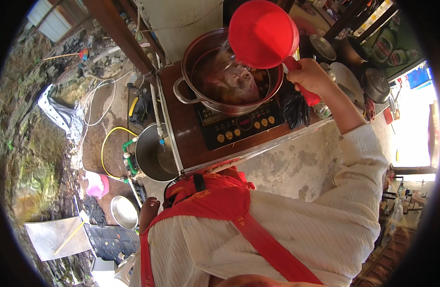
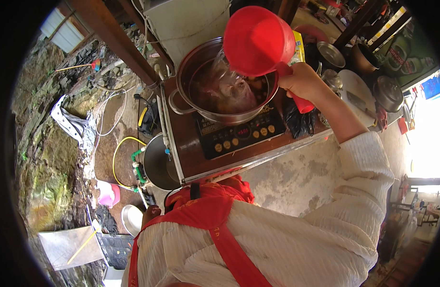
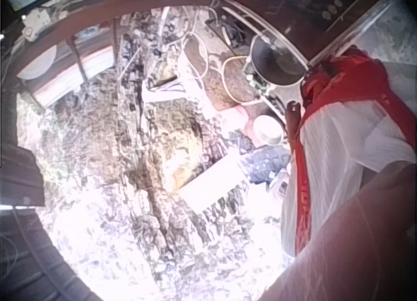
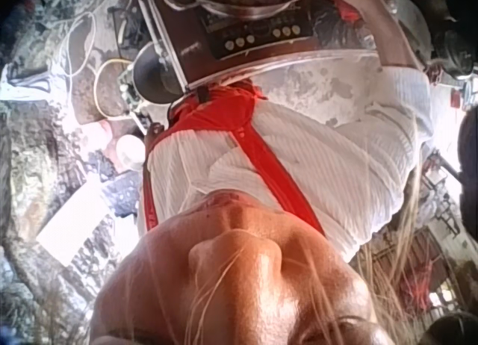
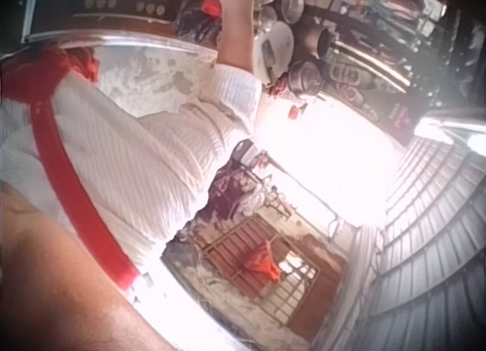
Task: The person stirs meat in a wok on an induction cooktop, then transfers the contents into a pot. They add water from a red scoop and continue cooking, adding seasoning from a bottle.
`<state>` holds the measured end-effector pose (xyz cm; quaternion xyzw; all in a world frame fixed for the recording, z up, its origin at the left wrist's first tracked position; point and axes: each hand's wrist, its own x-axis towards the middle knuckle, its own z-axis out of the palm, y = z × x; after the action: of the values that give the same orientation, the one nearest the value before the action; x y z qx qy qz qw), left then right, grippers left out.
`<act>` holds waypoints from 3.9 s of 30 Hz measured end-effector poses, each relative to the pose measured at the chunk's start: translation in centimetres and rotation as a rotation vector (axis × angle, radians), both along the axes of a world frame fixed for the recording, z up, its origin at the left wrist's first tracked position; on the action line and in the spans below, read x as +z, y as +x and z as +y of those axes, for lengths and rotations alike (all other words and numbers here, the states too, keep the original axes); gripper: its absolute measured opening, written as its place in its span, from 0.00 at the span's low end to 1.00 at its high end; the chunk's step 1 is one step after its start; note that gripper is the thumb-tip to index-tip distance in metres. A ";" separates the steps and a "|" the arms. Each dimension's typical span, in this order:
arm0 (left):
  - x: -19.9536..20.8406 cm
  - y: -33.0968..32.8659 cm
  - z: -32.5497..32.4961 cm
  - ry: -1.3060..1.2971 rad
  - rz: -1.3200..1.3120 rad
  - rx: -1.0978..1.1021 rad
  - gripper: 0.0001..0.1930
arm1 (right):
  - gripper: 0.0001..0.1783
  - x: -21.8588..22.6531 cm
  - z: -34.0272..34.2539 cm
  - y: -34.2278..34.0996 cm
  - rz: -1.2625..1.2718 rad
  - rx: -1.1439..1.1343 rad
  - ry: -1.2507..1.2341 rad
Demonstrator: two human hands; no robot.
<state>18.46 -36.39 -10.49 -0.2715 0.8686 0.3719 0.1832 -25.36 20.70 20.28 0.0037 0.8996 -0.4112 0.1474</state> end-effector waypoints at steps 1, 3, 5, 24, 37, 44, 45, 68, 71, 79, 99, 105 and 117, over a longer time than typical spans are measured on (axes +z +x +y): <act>-0.2 0.3 -0.1 -0.018 -0.035 0.026 0.20 | 0.13 -0.2 -0.1 0.0 0.023 -0.003 0.018; -1.2 1.2 -0.4 -0.009 -0.011 0.019 0.19 | 0.14 -0.5 -0.2 0.0 0.059 -0.010 0.080; -2.4 2.1 -1.0 0.036 -0.027 0.088 0.19 | 0.15 -0.7 -0.3 0.0 0.097 -0.009 0.149; -5.3 4.7 -14.5 0.043 0.072 -0.091 0.18 | 0.10 1.0 -12.5 9.2 0.766 -0.229 0.679; -10.4 3.7 -38.6 0.042 0.261 -0.182 0.15 | 0.11 -24.0 -54.0 26.6 -1.030 0.008 -0.905; -17.0 -4.8 -34.3 0.084 0.231 -0.202 0.17 | 0.07 -54.8 -59.9 32.2 -1.518 -0.385 -0.912; -18.2 -6.9 -32.6 0.101 0.158 -0.226 0.18 | 0.07 -58.6 -60.0 32.1 -1.490 -0.400 -0.924; -34.2 -32.5 -14.6 -0.128 0.902 -1.244 0.17 | 0.14 -73.6 -59.0 24.9 -0.831 -0.561 -0.621; -34.4 -32.0 -12.9 -0.200 0.937 -1.097 0.14 | 0.11 -73.3 -58.7 24.7 -0.792 -0.486 -0.579; -35.7 -31.7 -9.5 -0.255 0.927 -0.763 0.10 | 0.10 -73.3 -57.4 24.7 -0.850 -0.359 -0.573; -35.5 -31.2 -7.7 -0.244 0.845 -0.531 0.12 | 0.12 -72.4 -55.9 25.2 -0.922 -0.335 -0.637; -35.6 -31.4 -6.5 -0.223 0.860 -0.416 0.11 | 0.11 -71.5 -55.6 25.1 -0.890 -0.294 -0.630; -35.9 -31.3 -6.7 -0.223 0.889 -0.420 0.11 | 0.08 -71.3 -55.3 24.4 -0.860 -0.282 -0.535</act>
<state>-12.84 -43.12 -46.44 0.0762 0.9329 0.3116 -0.1639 -0.91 -34.64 -51.00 0.2556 0.6120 -0.6036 0.4425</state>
